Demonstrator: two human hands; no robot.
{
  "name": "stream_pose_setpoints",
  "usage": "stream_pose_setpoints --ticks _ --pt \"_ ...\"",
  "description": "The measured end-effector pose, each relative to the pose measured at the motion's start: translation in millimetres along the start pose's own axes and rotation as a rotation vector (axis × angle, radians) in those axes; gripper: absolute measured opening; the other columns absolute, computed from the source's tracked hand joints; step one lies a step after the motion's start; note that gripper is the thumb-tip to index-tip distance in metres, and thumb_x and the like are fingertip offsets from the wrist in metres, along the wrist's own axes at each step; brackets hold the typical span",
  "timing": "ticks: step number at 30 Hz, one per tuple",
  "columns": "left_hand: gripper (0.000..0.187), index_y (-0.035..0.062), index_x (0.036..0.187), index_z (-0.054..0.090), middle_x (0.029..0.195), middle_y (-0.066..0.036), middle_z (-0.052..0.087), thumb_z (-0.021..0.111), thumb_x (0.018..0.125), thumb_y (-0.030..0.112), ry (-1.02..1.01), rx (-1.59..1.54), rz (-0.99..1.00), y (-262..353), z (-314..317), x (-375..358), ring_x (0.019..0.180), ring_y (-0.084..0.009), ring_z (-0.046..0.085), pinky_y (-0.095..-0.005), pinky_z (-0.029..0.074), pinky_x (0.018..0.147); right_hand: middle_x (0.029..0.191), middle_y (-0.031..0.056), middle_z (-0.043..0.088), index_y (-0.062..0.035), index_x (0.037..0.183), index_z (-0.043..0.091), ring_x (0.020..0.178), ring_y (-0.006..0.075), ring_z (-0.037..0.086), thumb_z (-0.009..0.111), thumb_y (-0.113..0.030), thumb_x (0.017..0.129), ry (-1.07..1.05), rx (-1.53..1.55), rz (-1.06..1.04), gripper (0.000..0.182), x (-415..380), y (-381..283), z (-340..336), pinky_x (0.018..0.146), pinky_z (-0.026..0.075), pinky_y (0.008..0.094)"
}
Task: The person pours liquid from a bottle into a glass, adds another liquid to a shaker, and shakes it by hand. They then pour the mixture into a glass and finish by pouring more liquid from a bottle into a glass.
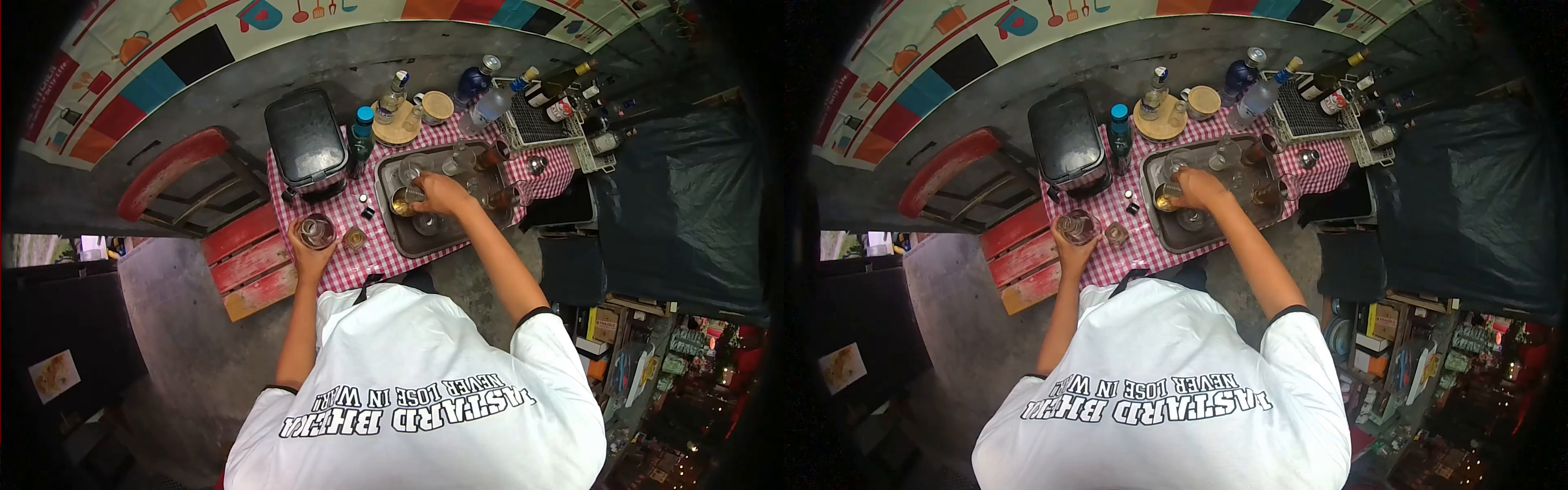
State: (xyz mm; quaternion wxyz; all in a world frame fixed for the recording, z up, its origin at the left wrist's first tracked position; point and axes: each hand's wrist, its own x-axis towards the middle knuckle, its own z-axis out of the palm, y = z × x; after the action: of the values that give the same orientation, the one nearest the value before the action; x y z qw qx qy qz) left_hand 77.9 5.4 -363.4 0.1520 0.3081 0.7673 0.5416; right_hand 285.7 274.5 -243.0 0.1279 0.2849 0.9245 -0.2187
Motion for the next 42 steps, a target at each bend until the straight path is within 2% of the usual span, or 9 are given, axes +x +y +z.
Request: stream_pose_setpoints --ticks 6,8,15,17,20,25,33,37,42 --pt "0.094 0.0057 0.134 0.041 0.125 -0.017 0.057 0.095 0.059 0.024 0.016 -0.001 0.045 4 1 7 0.116 -0.0311 0.058 -0.0407 0.048 0.097 0.119 0.0197 0.063 0.0008 0.119 0.062 0.11 0.0371 0.062 0.078 -0.03 0.077 0.077 0.002 -0.03 0.055 -11 -2 -3 0.094 0.05 0.0438" --pt "0.086 0.0052 0.13 0.047 0.118 -0.014 0.062 0.094 0.06 0.022 -0.117 -0.103 -0.065 2 0 10 0.11 -0.0282 0.063 -0.0389 0.05 0.094 0.123 0.0203 0.06 0.0014 0.12 0.061 0.113 0.0374 0.06 0.078 -0.028 0.077 0.081 0.135 0.074 0.055 -22 -9 -7 0.096 0.049 0.0432" --pt "0.07 0.004 0.12 0.054 0.109 -0.012 0.067 0.091 0.061 0.017 -0.113 -0.092 -0.008 28 -17 21 0.099 -0.0234 0.066 -0.0364 0.052 0.088 0.12 0.018 0.06 -0.0014 0.122 0.059 0.109 0.0329 0.061 0.08 -0.023 0.077 0.292 0.519 0.028 0.054 -49 -11 2 0.094 0.048 0.0398" --pt "0.069 0.0042 0.119 0.055 0.107 -0.011 0.067 0.09 0.061 0.016 -0.097 -0.123 0.003 63 -33 21 0.098 -0.0225 0.065 -0.036 0.052 0.087 0.113 0.0086 0.063 -0.0041 0.122 0.057 0.103 0.0188 0.06 0.081 -0.018 0.078 0.332 0.667 0.05 0.052 -57 -16 -2 0.09 0.048 0.0325" --pt "0.068 0.0042 0.119 0.053 0.104 -0.009 0.064 0.09 0.062 0.014 -0.061 -0.148 0.111 89 -48 15 0.093 -0.0195 0.063 -0.0351 0.051 0.086 0.114 0.0054 0.062 -0.0063 0.125 0.057 0.104 0.0147 0.057 0.081 -0.016 0.079 0.309 0.82 0.029 0.052 -72 -36 -27 0.088 0.047 0.0302" --pt "0.079 0.0039 0.125 0.049 0.111 -0.009 0.063 0.09 0.059 0.016 -0.072 -0.115 0.134 176 -76 3 0.101 -0.019 0.062 -0.0351 0.049 0.091 0.121 0.0069 0.06 -0.0042 0.126 0.056 0.117 0.0193 0.057 0.082 -0.014 0.077 0.312 0.996 -0.229 0.056 -84 -57 -62 0.102 0.047 0.0365" --pt "0.084 0.0035 0.127 0.049 0.112 -0.007 0.062 0.089 0.055 0.018 -0.385 -0.039 0.082 241 -52 -2 0.103 -0.0186 0.062 -0.0342 0.049 0.093 0.115 0.0095 0.059 -0.006 0.124 0.056 0.107 0.0248 0.06 0.081 -0.015 0.076 0.298 0.884 -0.546 0.055 -105 -53 -113 0.093 0.048 0.0366" --pt "0.076 0.0015 0.116 0.057 0.101 -0.013 0.068 0.09 0.051 0.024 -0.638 0.134 0.108 277 -30 6 0.092 -0.0241 0.068 -0.0353 0.053 0.083 0.119 0.0103 0.059 -0.0044 0.124 0.058 0.111 0.024 0.059 0.082 -0.01 0.072 0.272 0.912 -0.541 0.057 -118 -24 -110 0.096 0.048 0.0361" --pt "0.071 0.0025 0.112 0.058 0.093 -0.015 0.069 0.088 0.053 0.028 -0.725 0.318 0.129 319 -5 13 0.085 -0.0307 0.07 -0.0372 0.053 0.077 0.12 0.011 0.059 -0.0031 0.124 0.058 0.114 0.0238 0.058 0.08 -0.007 0.072 0.232 0.934 -0.497 0.056 -136 12 -113 0.099 0.047 0.0357"
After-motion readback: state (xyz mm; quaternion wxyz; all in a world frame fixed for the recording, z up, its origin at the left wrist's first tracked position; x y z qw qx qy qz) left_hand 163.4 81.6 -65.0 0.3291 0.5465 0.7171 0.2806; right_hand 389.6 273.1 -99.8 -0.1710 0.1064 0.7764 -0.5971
